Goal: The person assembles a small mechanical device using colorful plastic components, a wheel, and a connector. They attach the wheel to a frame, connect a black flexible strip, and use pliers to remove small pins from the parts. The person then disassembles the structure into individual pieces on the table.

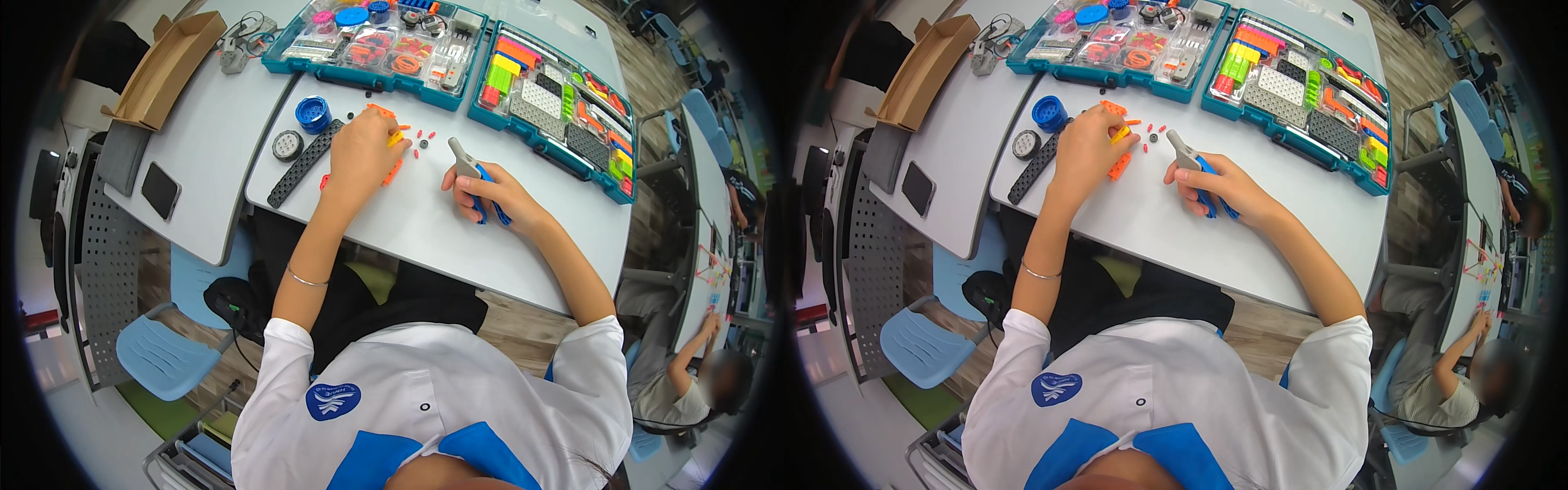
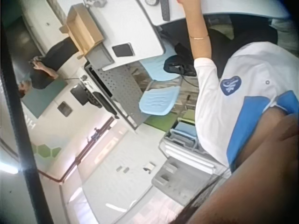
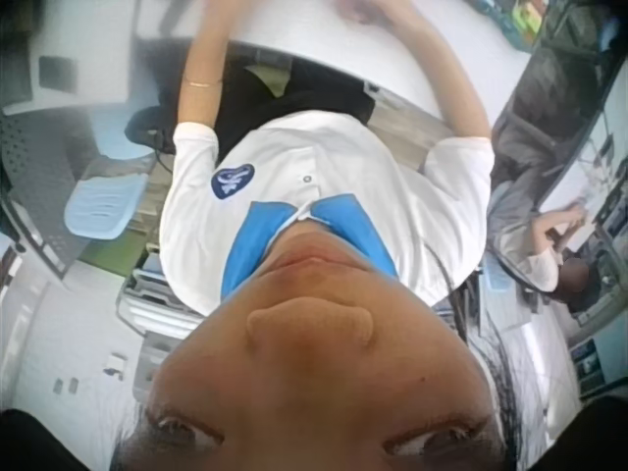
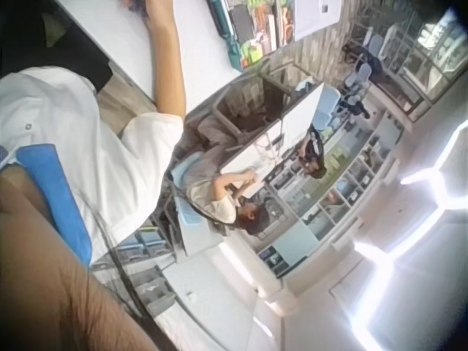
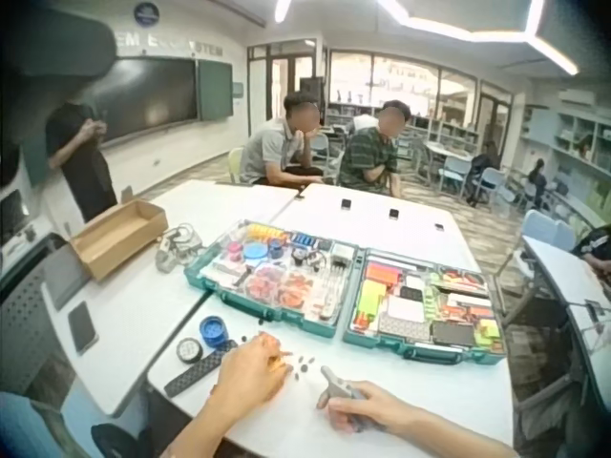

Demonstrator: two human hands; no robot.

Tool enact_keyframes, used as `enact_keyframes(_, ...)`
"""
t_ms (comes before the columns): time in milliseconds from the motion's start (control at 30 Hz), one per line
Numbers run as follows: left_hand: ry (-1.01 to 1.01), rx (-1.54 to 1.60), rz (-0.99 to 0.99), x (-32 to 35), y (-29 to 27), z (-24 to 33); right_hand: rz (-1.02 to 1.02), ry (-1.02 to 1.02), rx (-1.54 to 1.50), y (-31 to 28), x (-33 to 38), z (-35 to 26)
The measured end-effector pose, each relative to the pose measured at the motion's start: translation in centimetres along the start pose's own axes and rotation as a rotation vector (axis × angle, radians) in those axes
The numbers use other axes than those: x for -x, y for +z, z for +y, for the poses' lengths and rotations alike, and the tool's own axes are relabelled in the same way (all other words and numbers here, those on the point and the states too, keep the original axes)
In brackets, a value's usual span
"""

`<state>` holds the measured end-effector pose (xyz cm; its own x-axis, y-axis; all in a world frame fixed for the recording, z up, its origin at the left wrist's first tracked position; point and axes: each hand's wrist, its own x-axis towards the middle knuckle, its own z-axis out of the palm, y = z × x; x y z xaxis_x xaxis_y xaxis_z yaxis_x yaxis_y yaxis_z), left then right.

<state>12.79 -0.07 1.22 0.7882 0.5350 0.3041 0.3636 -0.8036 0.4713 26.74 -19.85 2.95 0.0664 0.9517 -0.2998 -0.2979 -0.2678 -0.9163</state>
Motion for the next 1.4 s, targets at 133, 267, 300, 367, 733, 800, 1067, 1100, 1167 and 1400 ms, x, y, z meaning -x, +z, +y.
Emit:
enact_keyframes(133,-0.022,0.071,0.032,-0.1,-1.1,0.3,0.006,0.014,0.007,-0.1,0.1,0.1)
enact_keyframes(267,-0.321,0.861,-0.188,0.7,-2.9,1.2,0.065,-0.013,-0.044,0.3,0.2,0.3)
enact_keyframes(300,-0.409,1.186,-0.225,1.6,-3.2,1.4,0.073,-0.029,-0.026,0.4,0.2,0.3)
enact_keyframes(367,-0.515,1.551,-0.280,3.0,-3.2,1.6,0.129,-0.148,0.221,0.8,0.2,0.3)
enact_keyframes(733,-0.403,1.310,-0.426,5.8,-3.6,2.9,0.212,-0.402,0.920,2.6,1.6,-1.5)
enact_keyframes(800,-0.377,1.291,-0.438,5.9,-3.3,2.8,0.146,-0.381,0.911,2.5,1.6,-1.6)
enact_keyframes(1067,-0.446,1.272,-0.382,6.1,-3.1,2.9,0.182,-0.349,0.952,2.8,1.9,-1.7)
enact_keyframes(1100,-0.436,1.281,-0.383,6.1,-3.2,2.9,0.185,-0.351,0.957,2.7,1.9,-1.6)
enact_keyframes(1167,-0.419,1.286,-0.383,6.2,-3.3,3.0,0.184,-0.342,0.962,2.7,1.9,-1.6)
enact_keyframes(1400,-0.348,1.186,-0.362,6.3,-3.2,3.3,0.175,-0.273,0.967,3.2,2.0,-1.8)
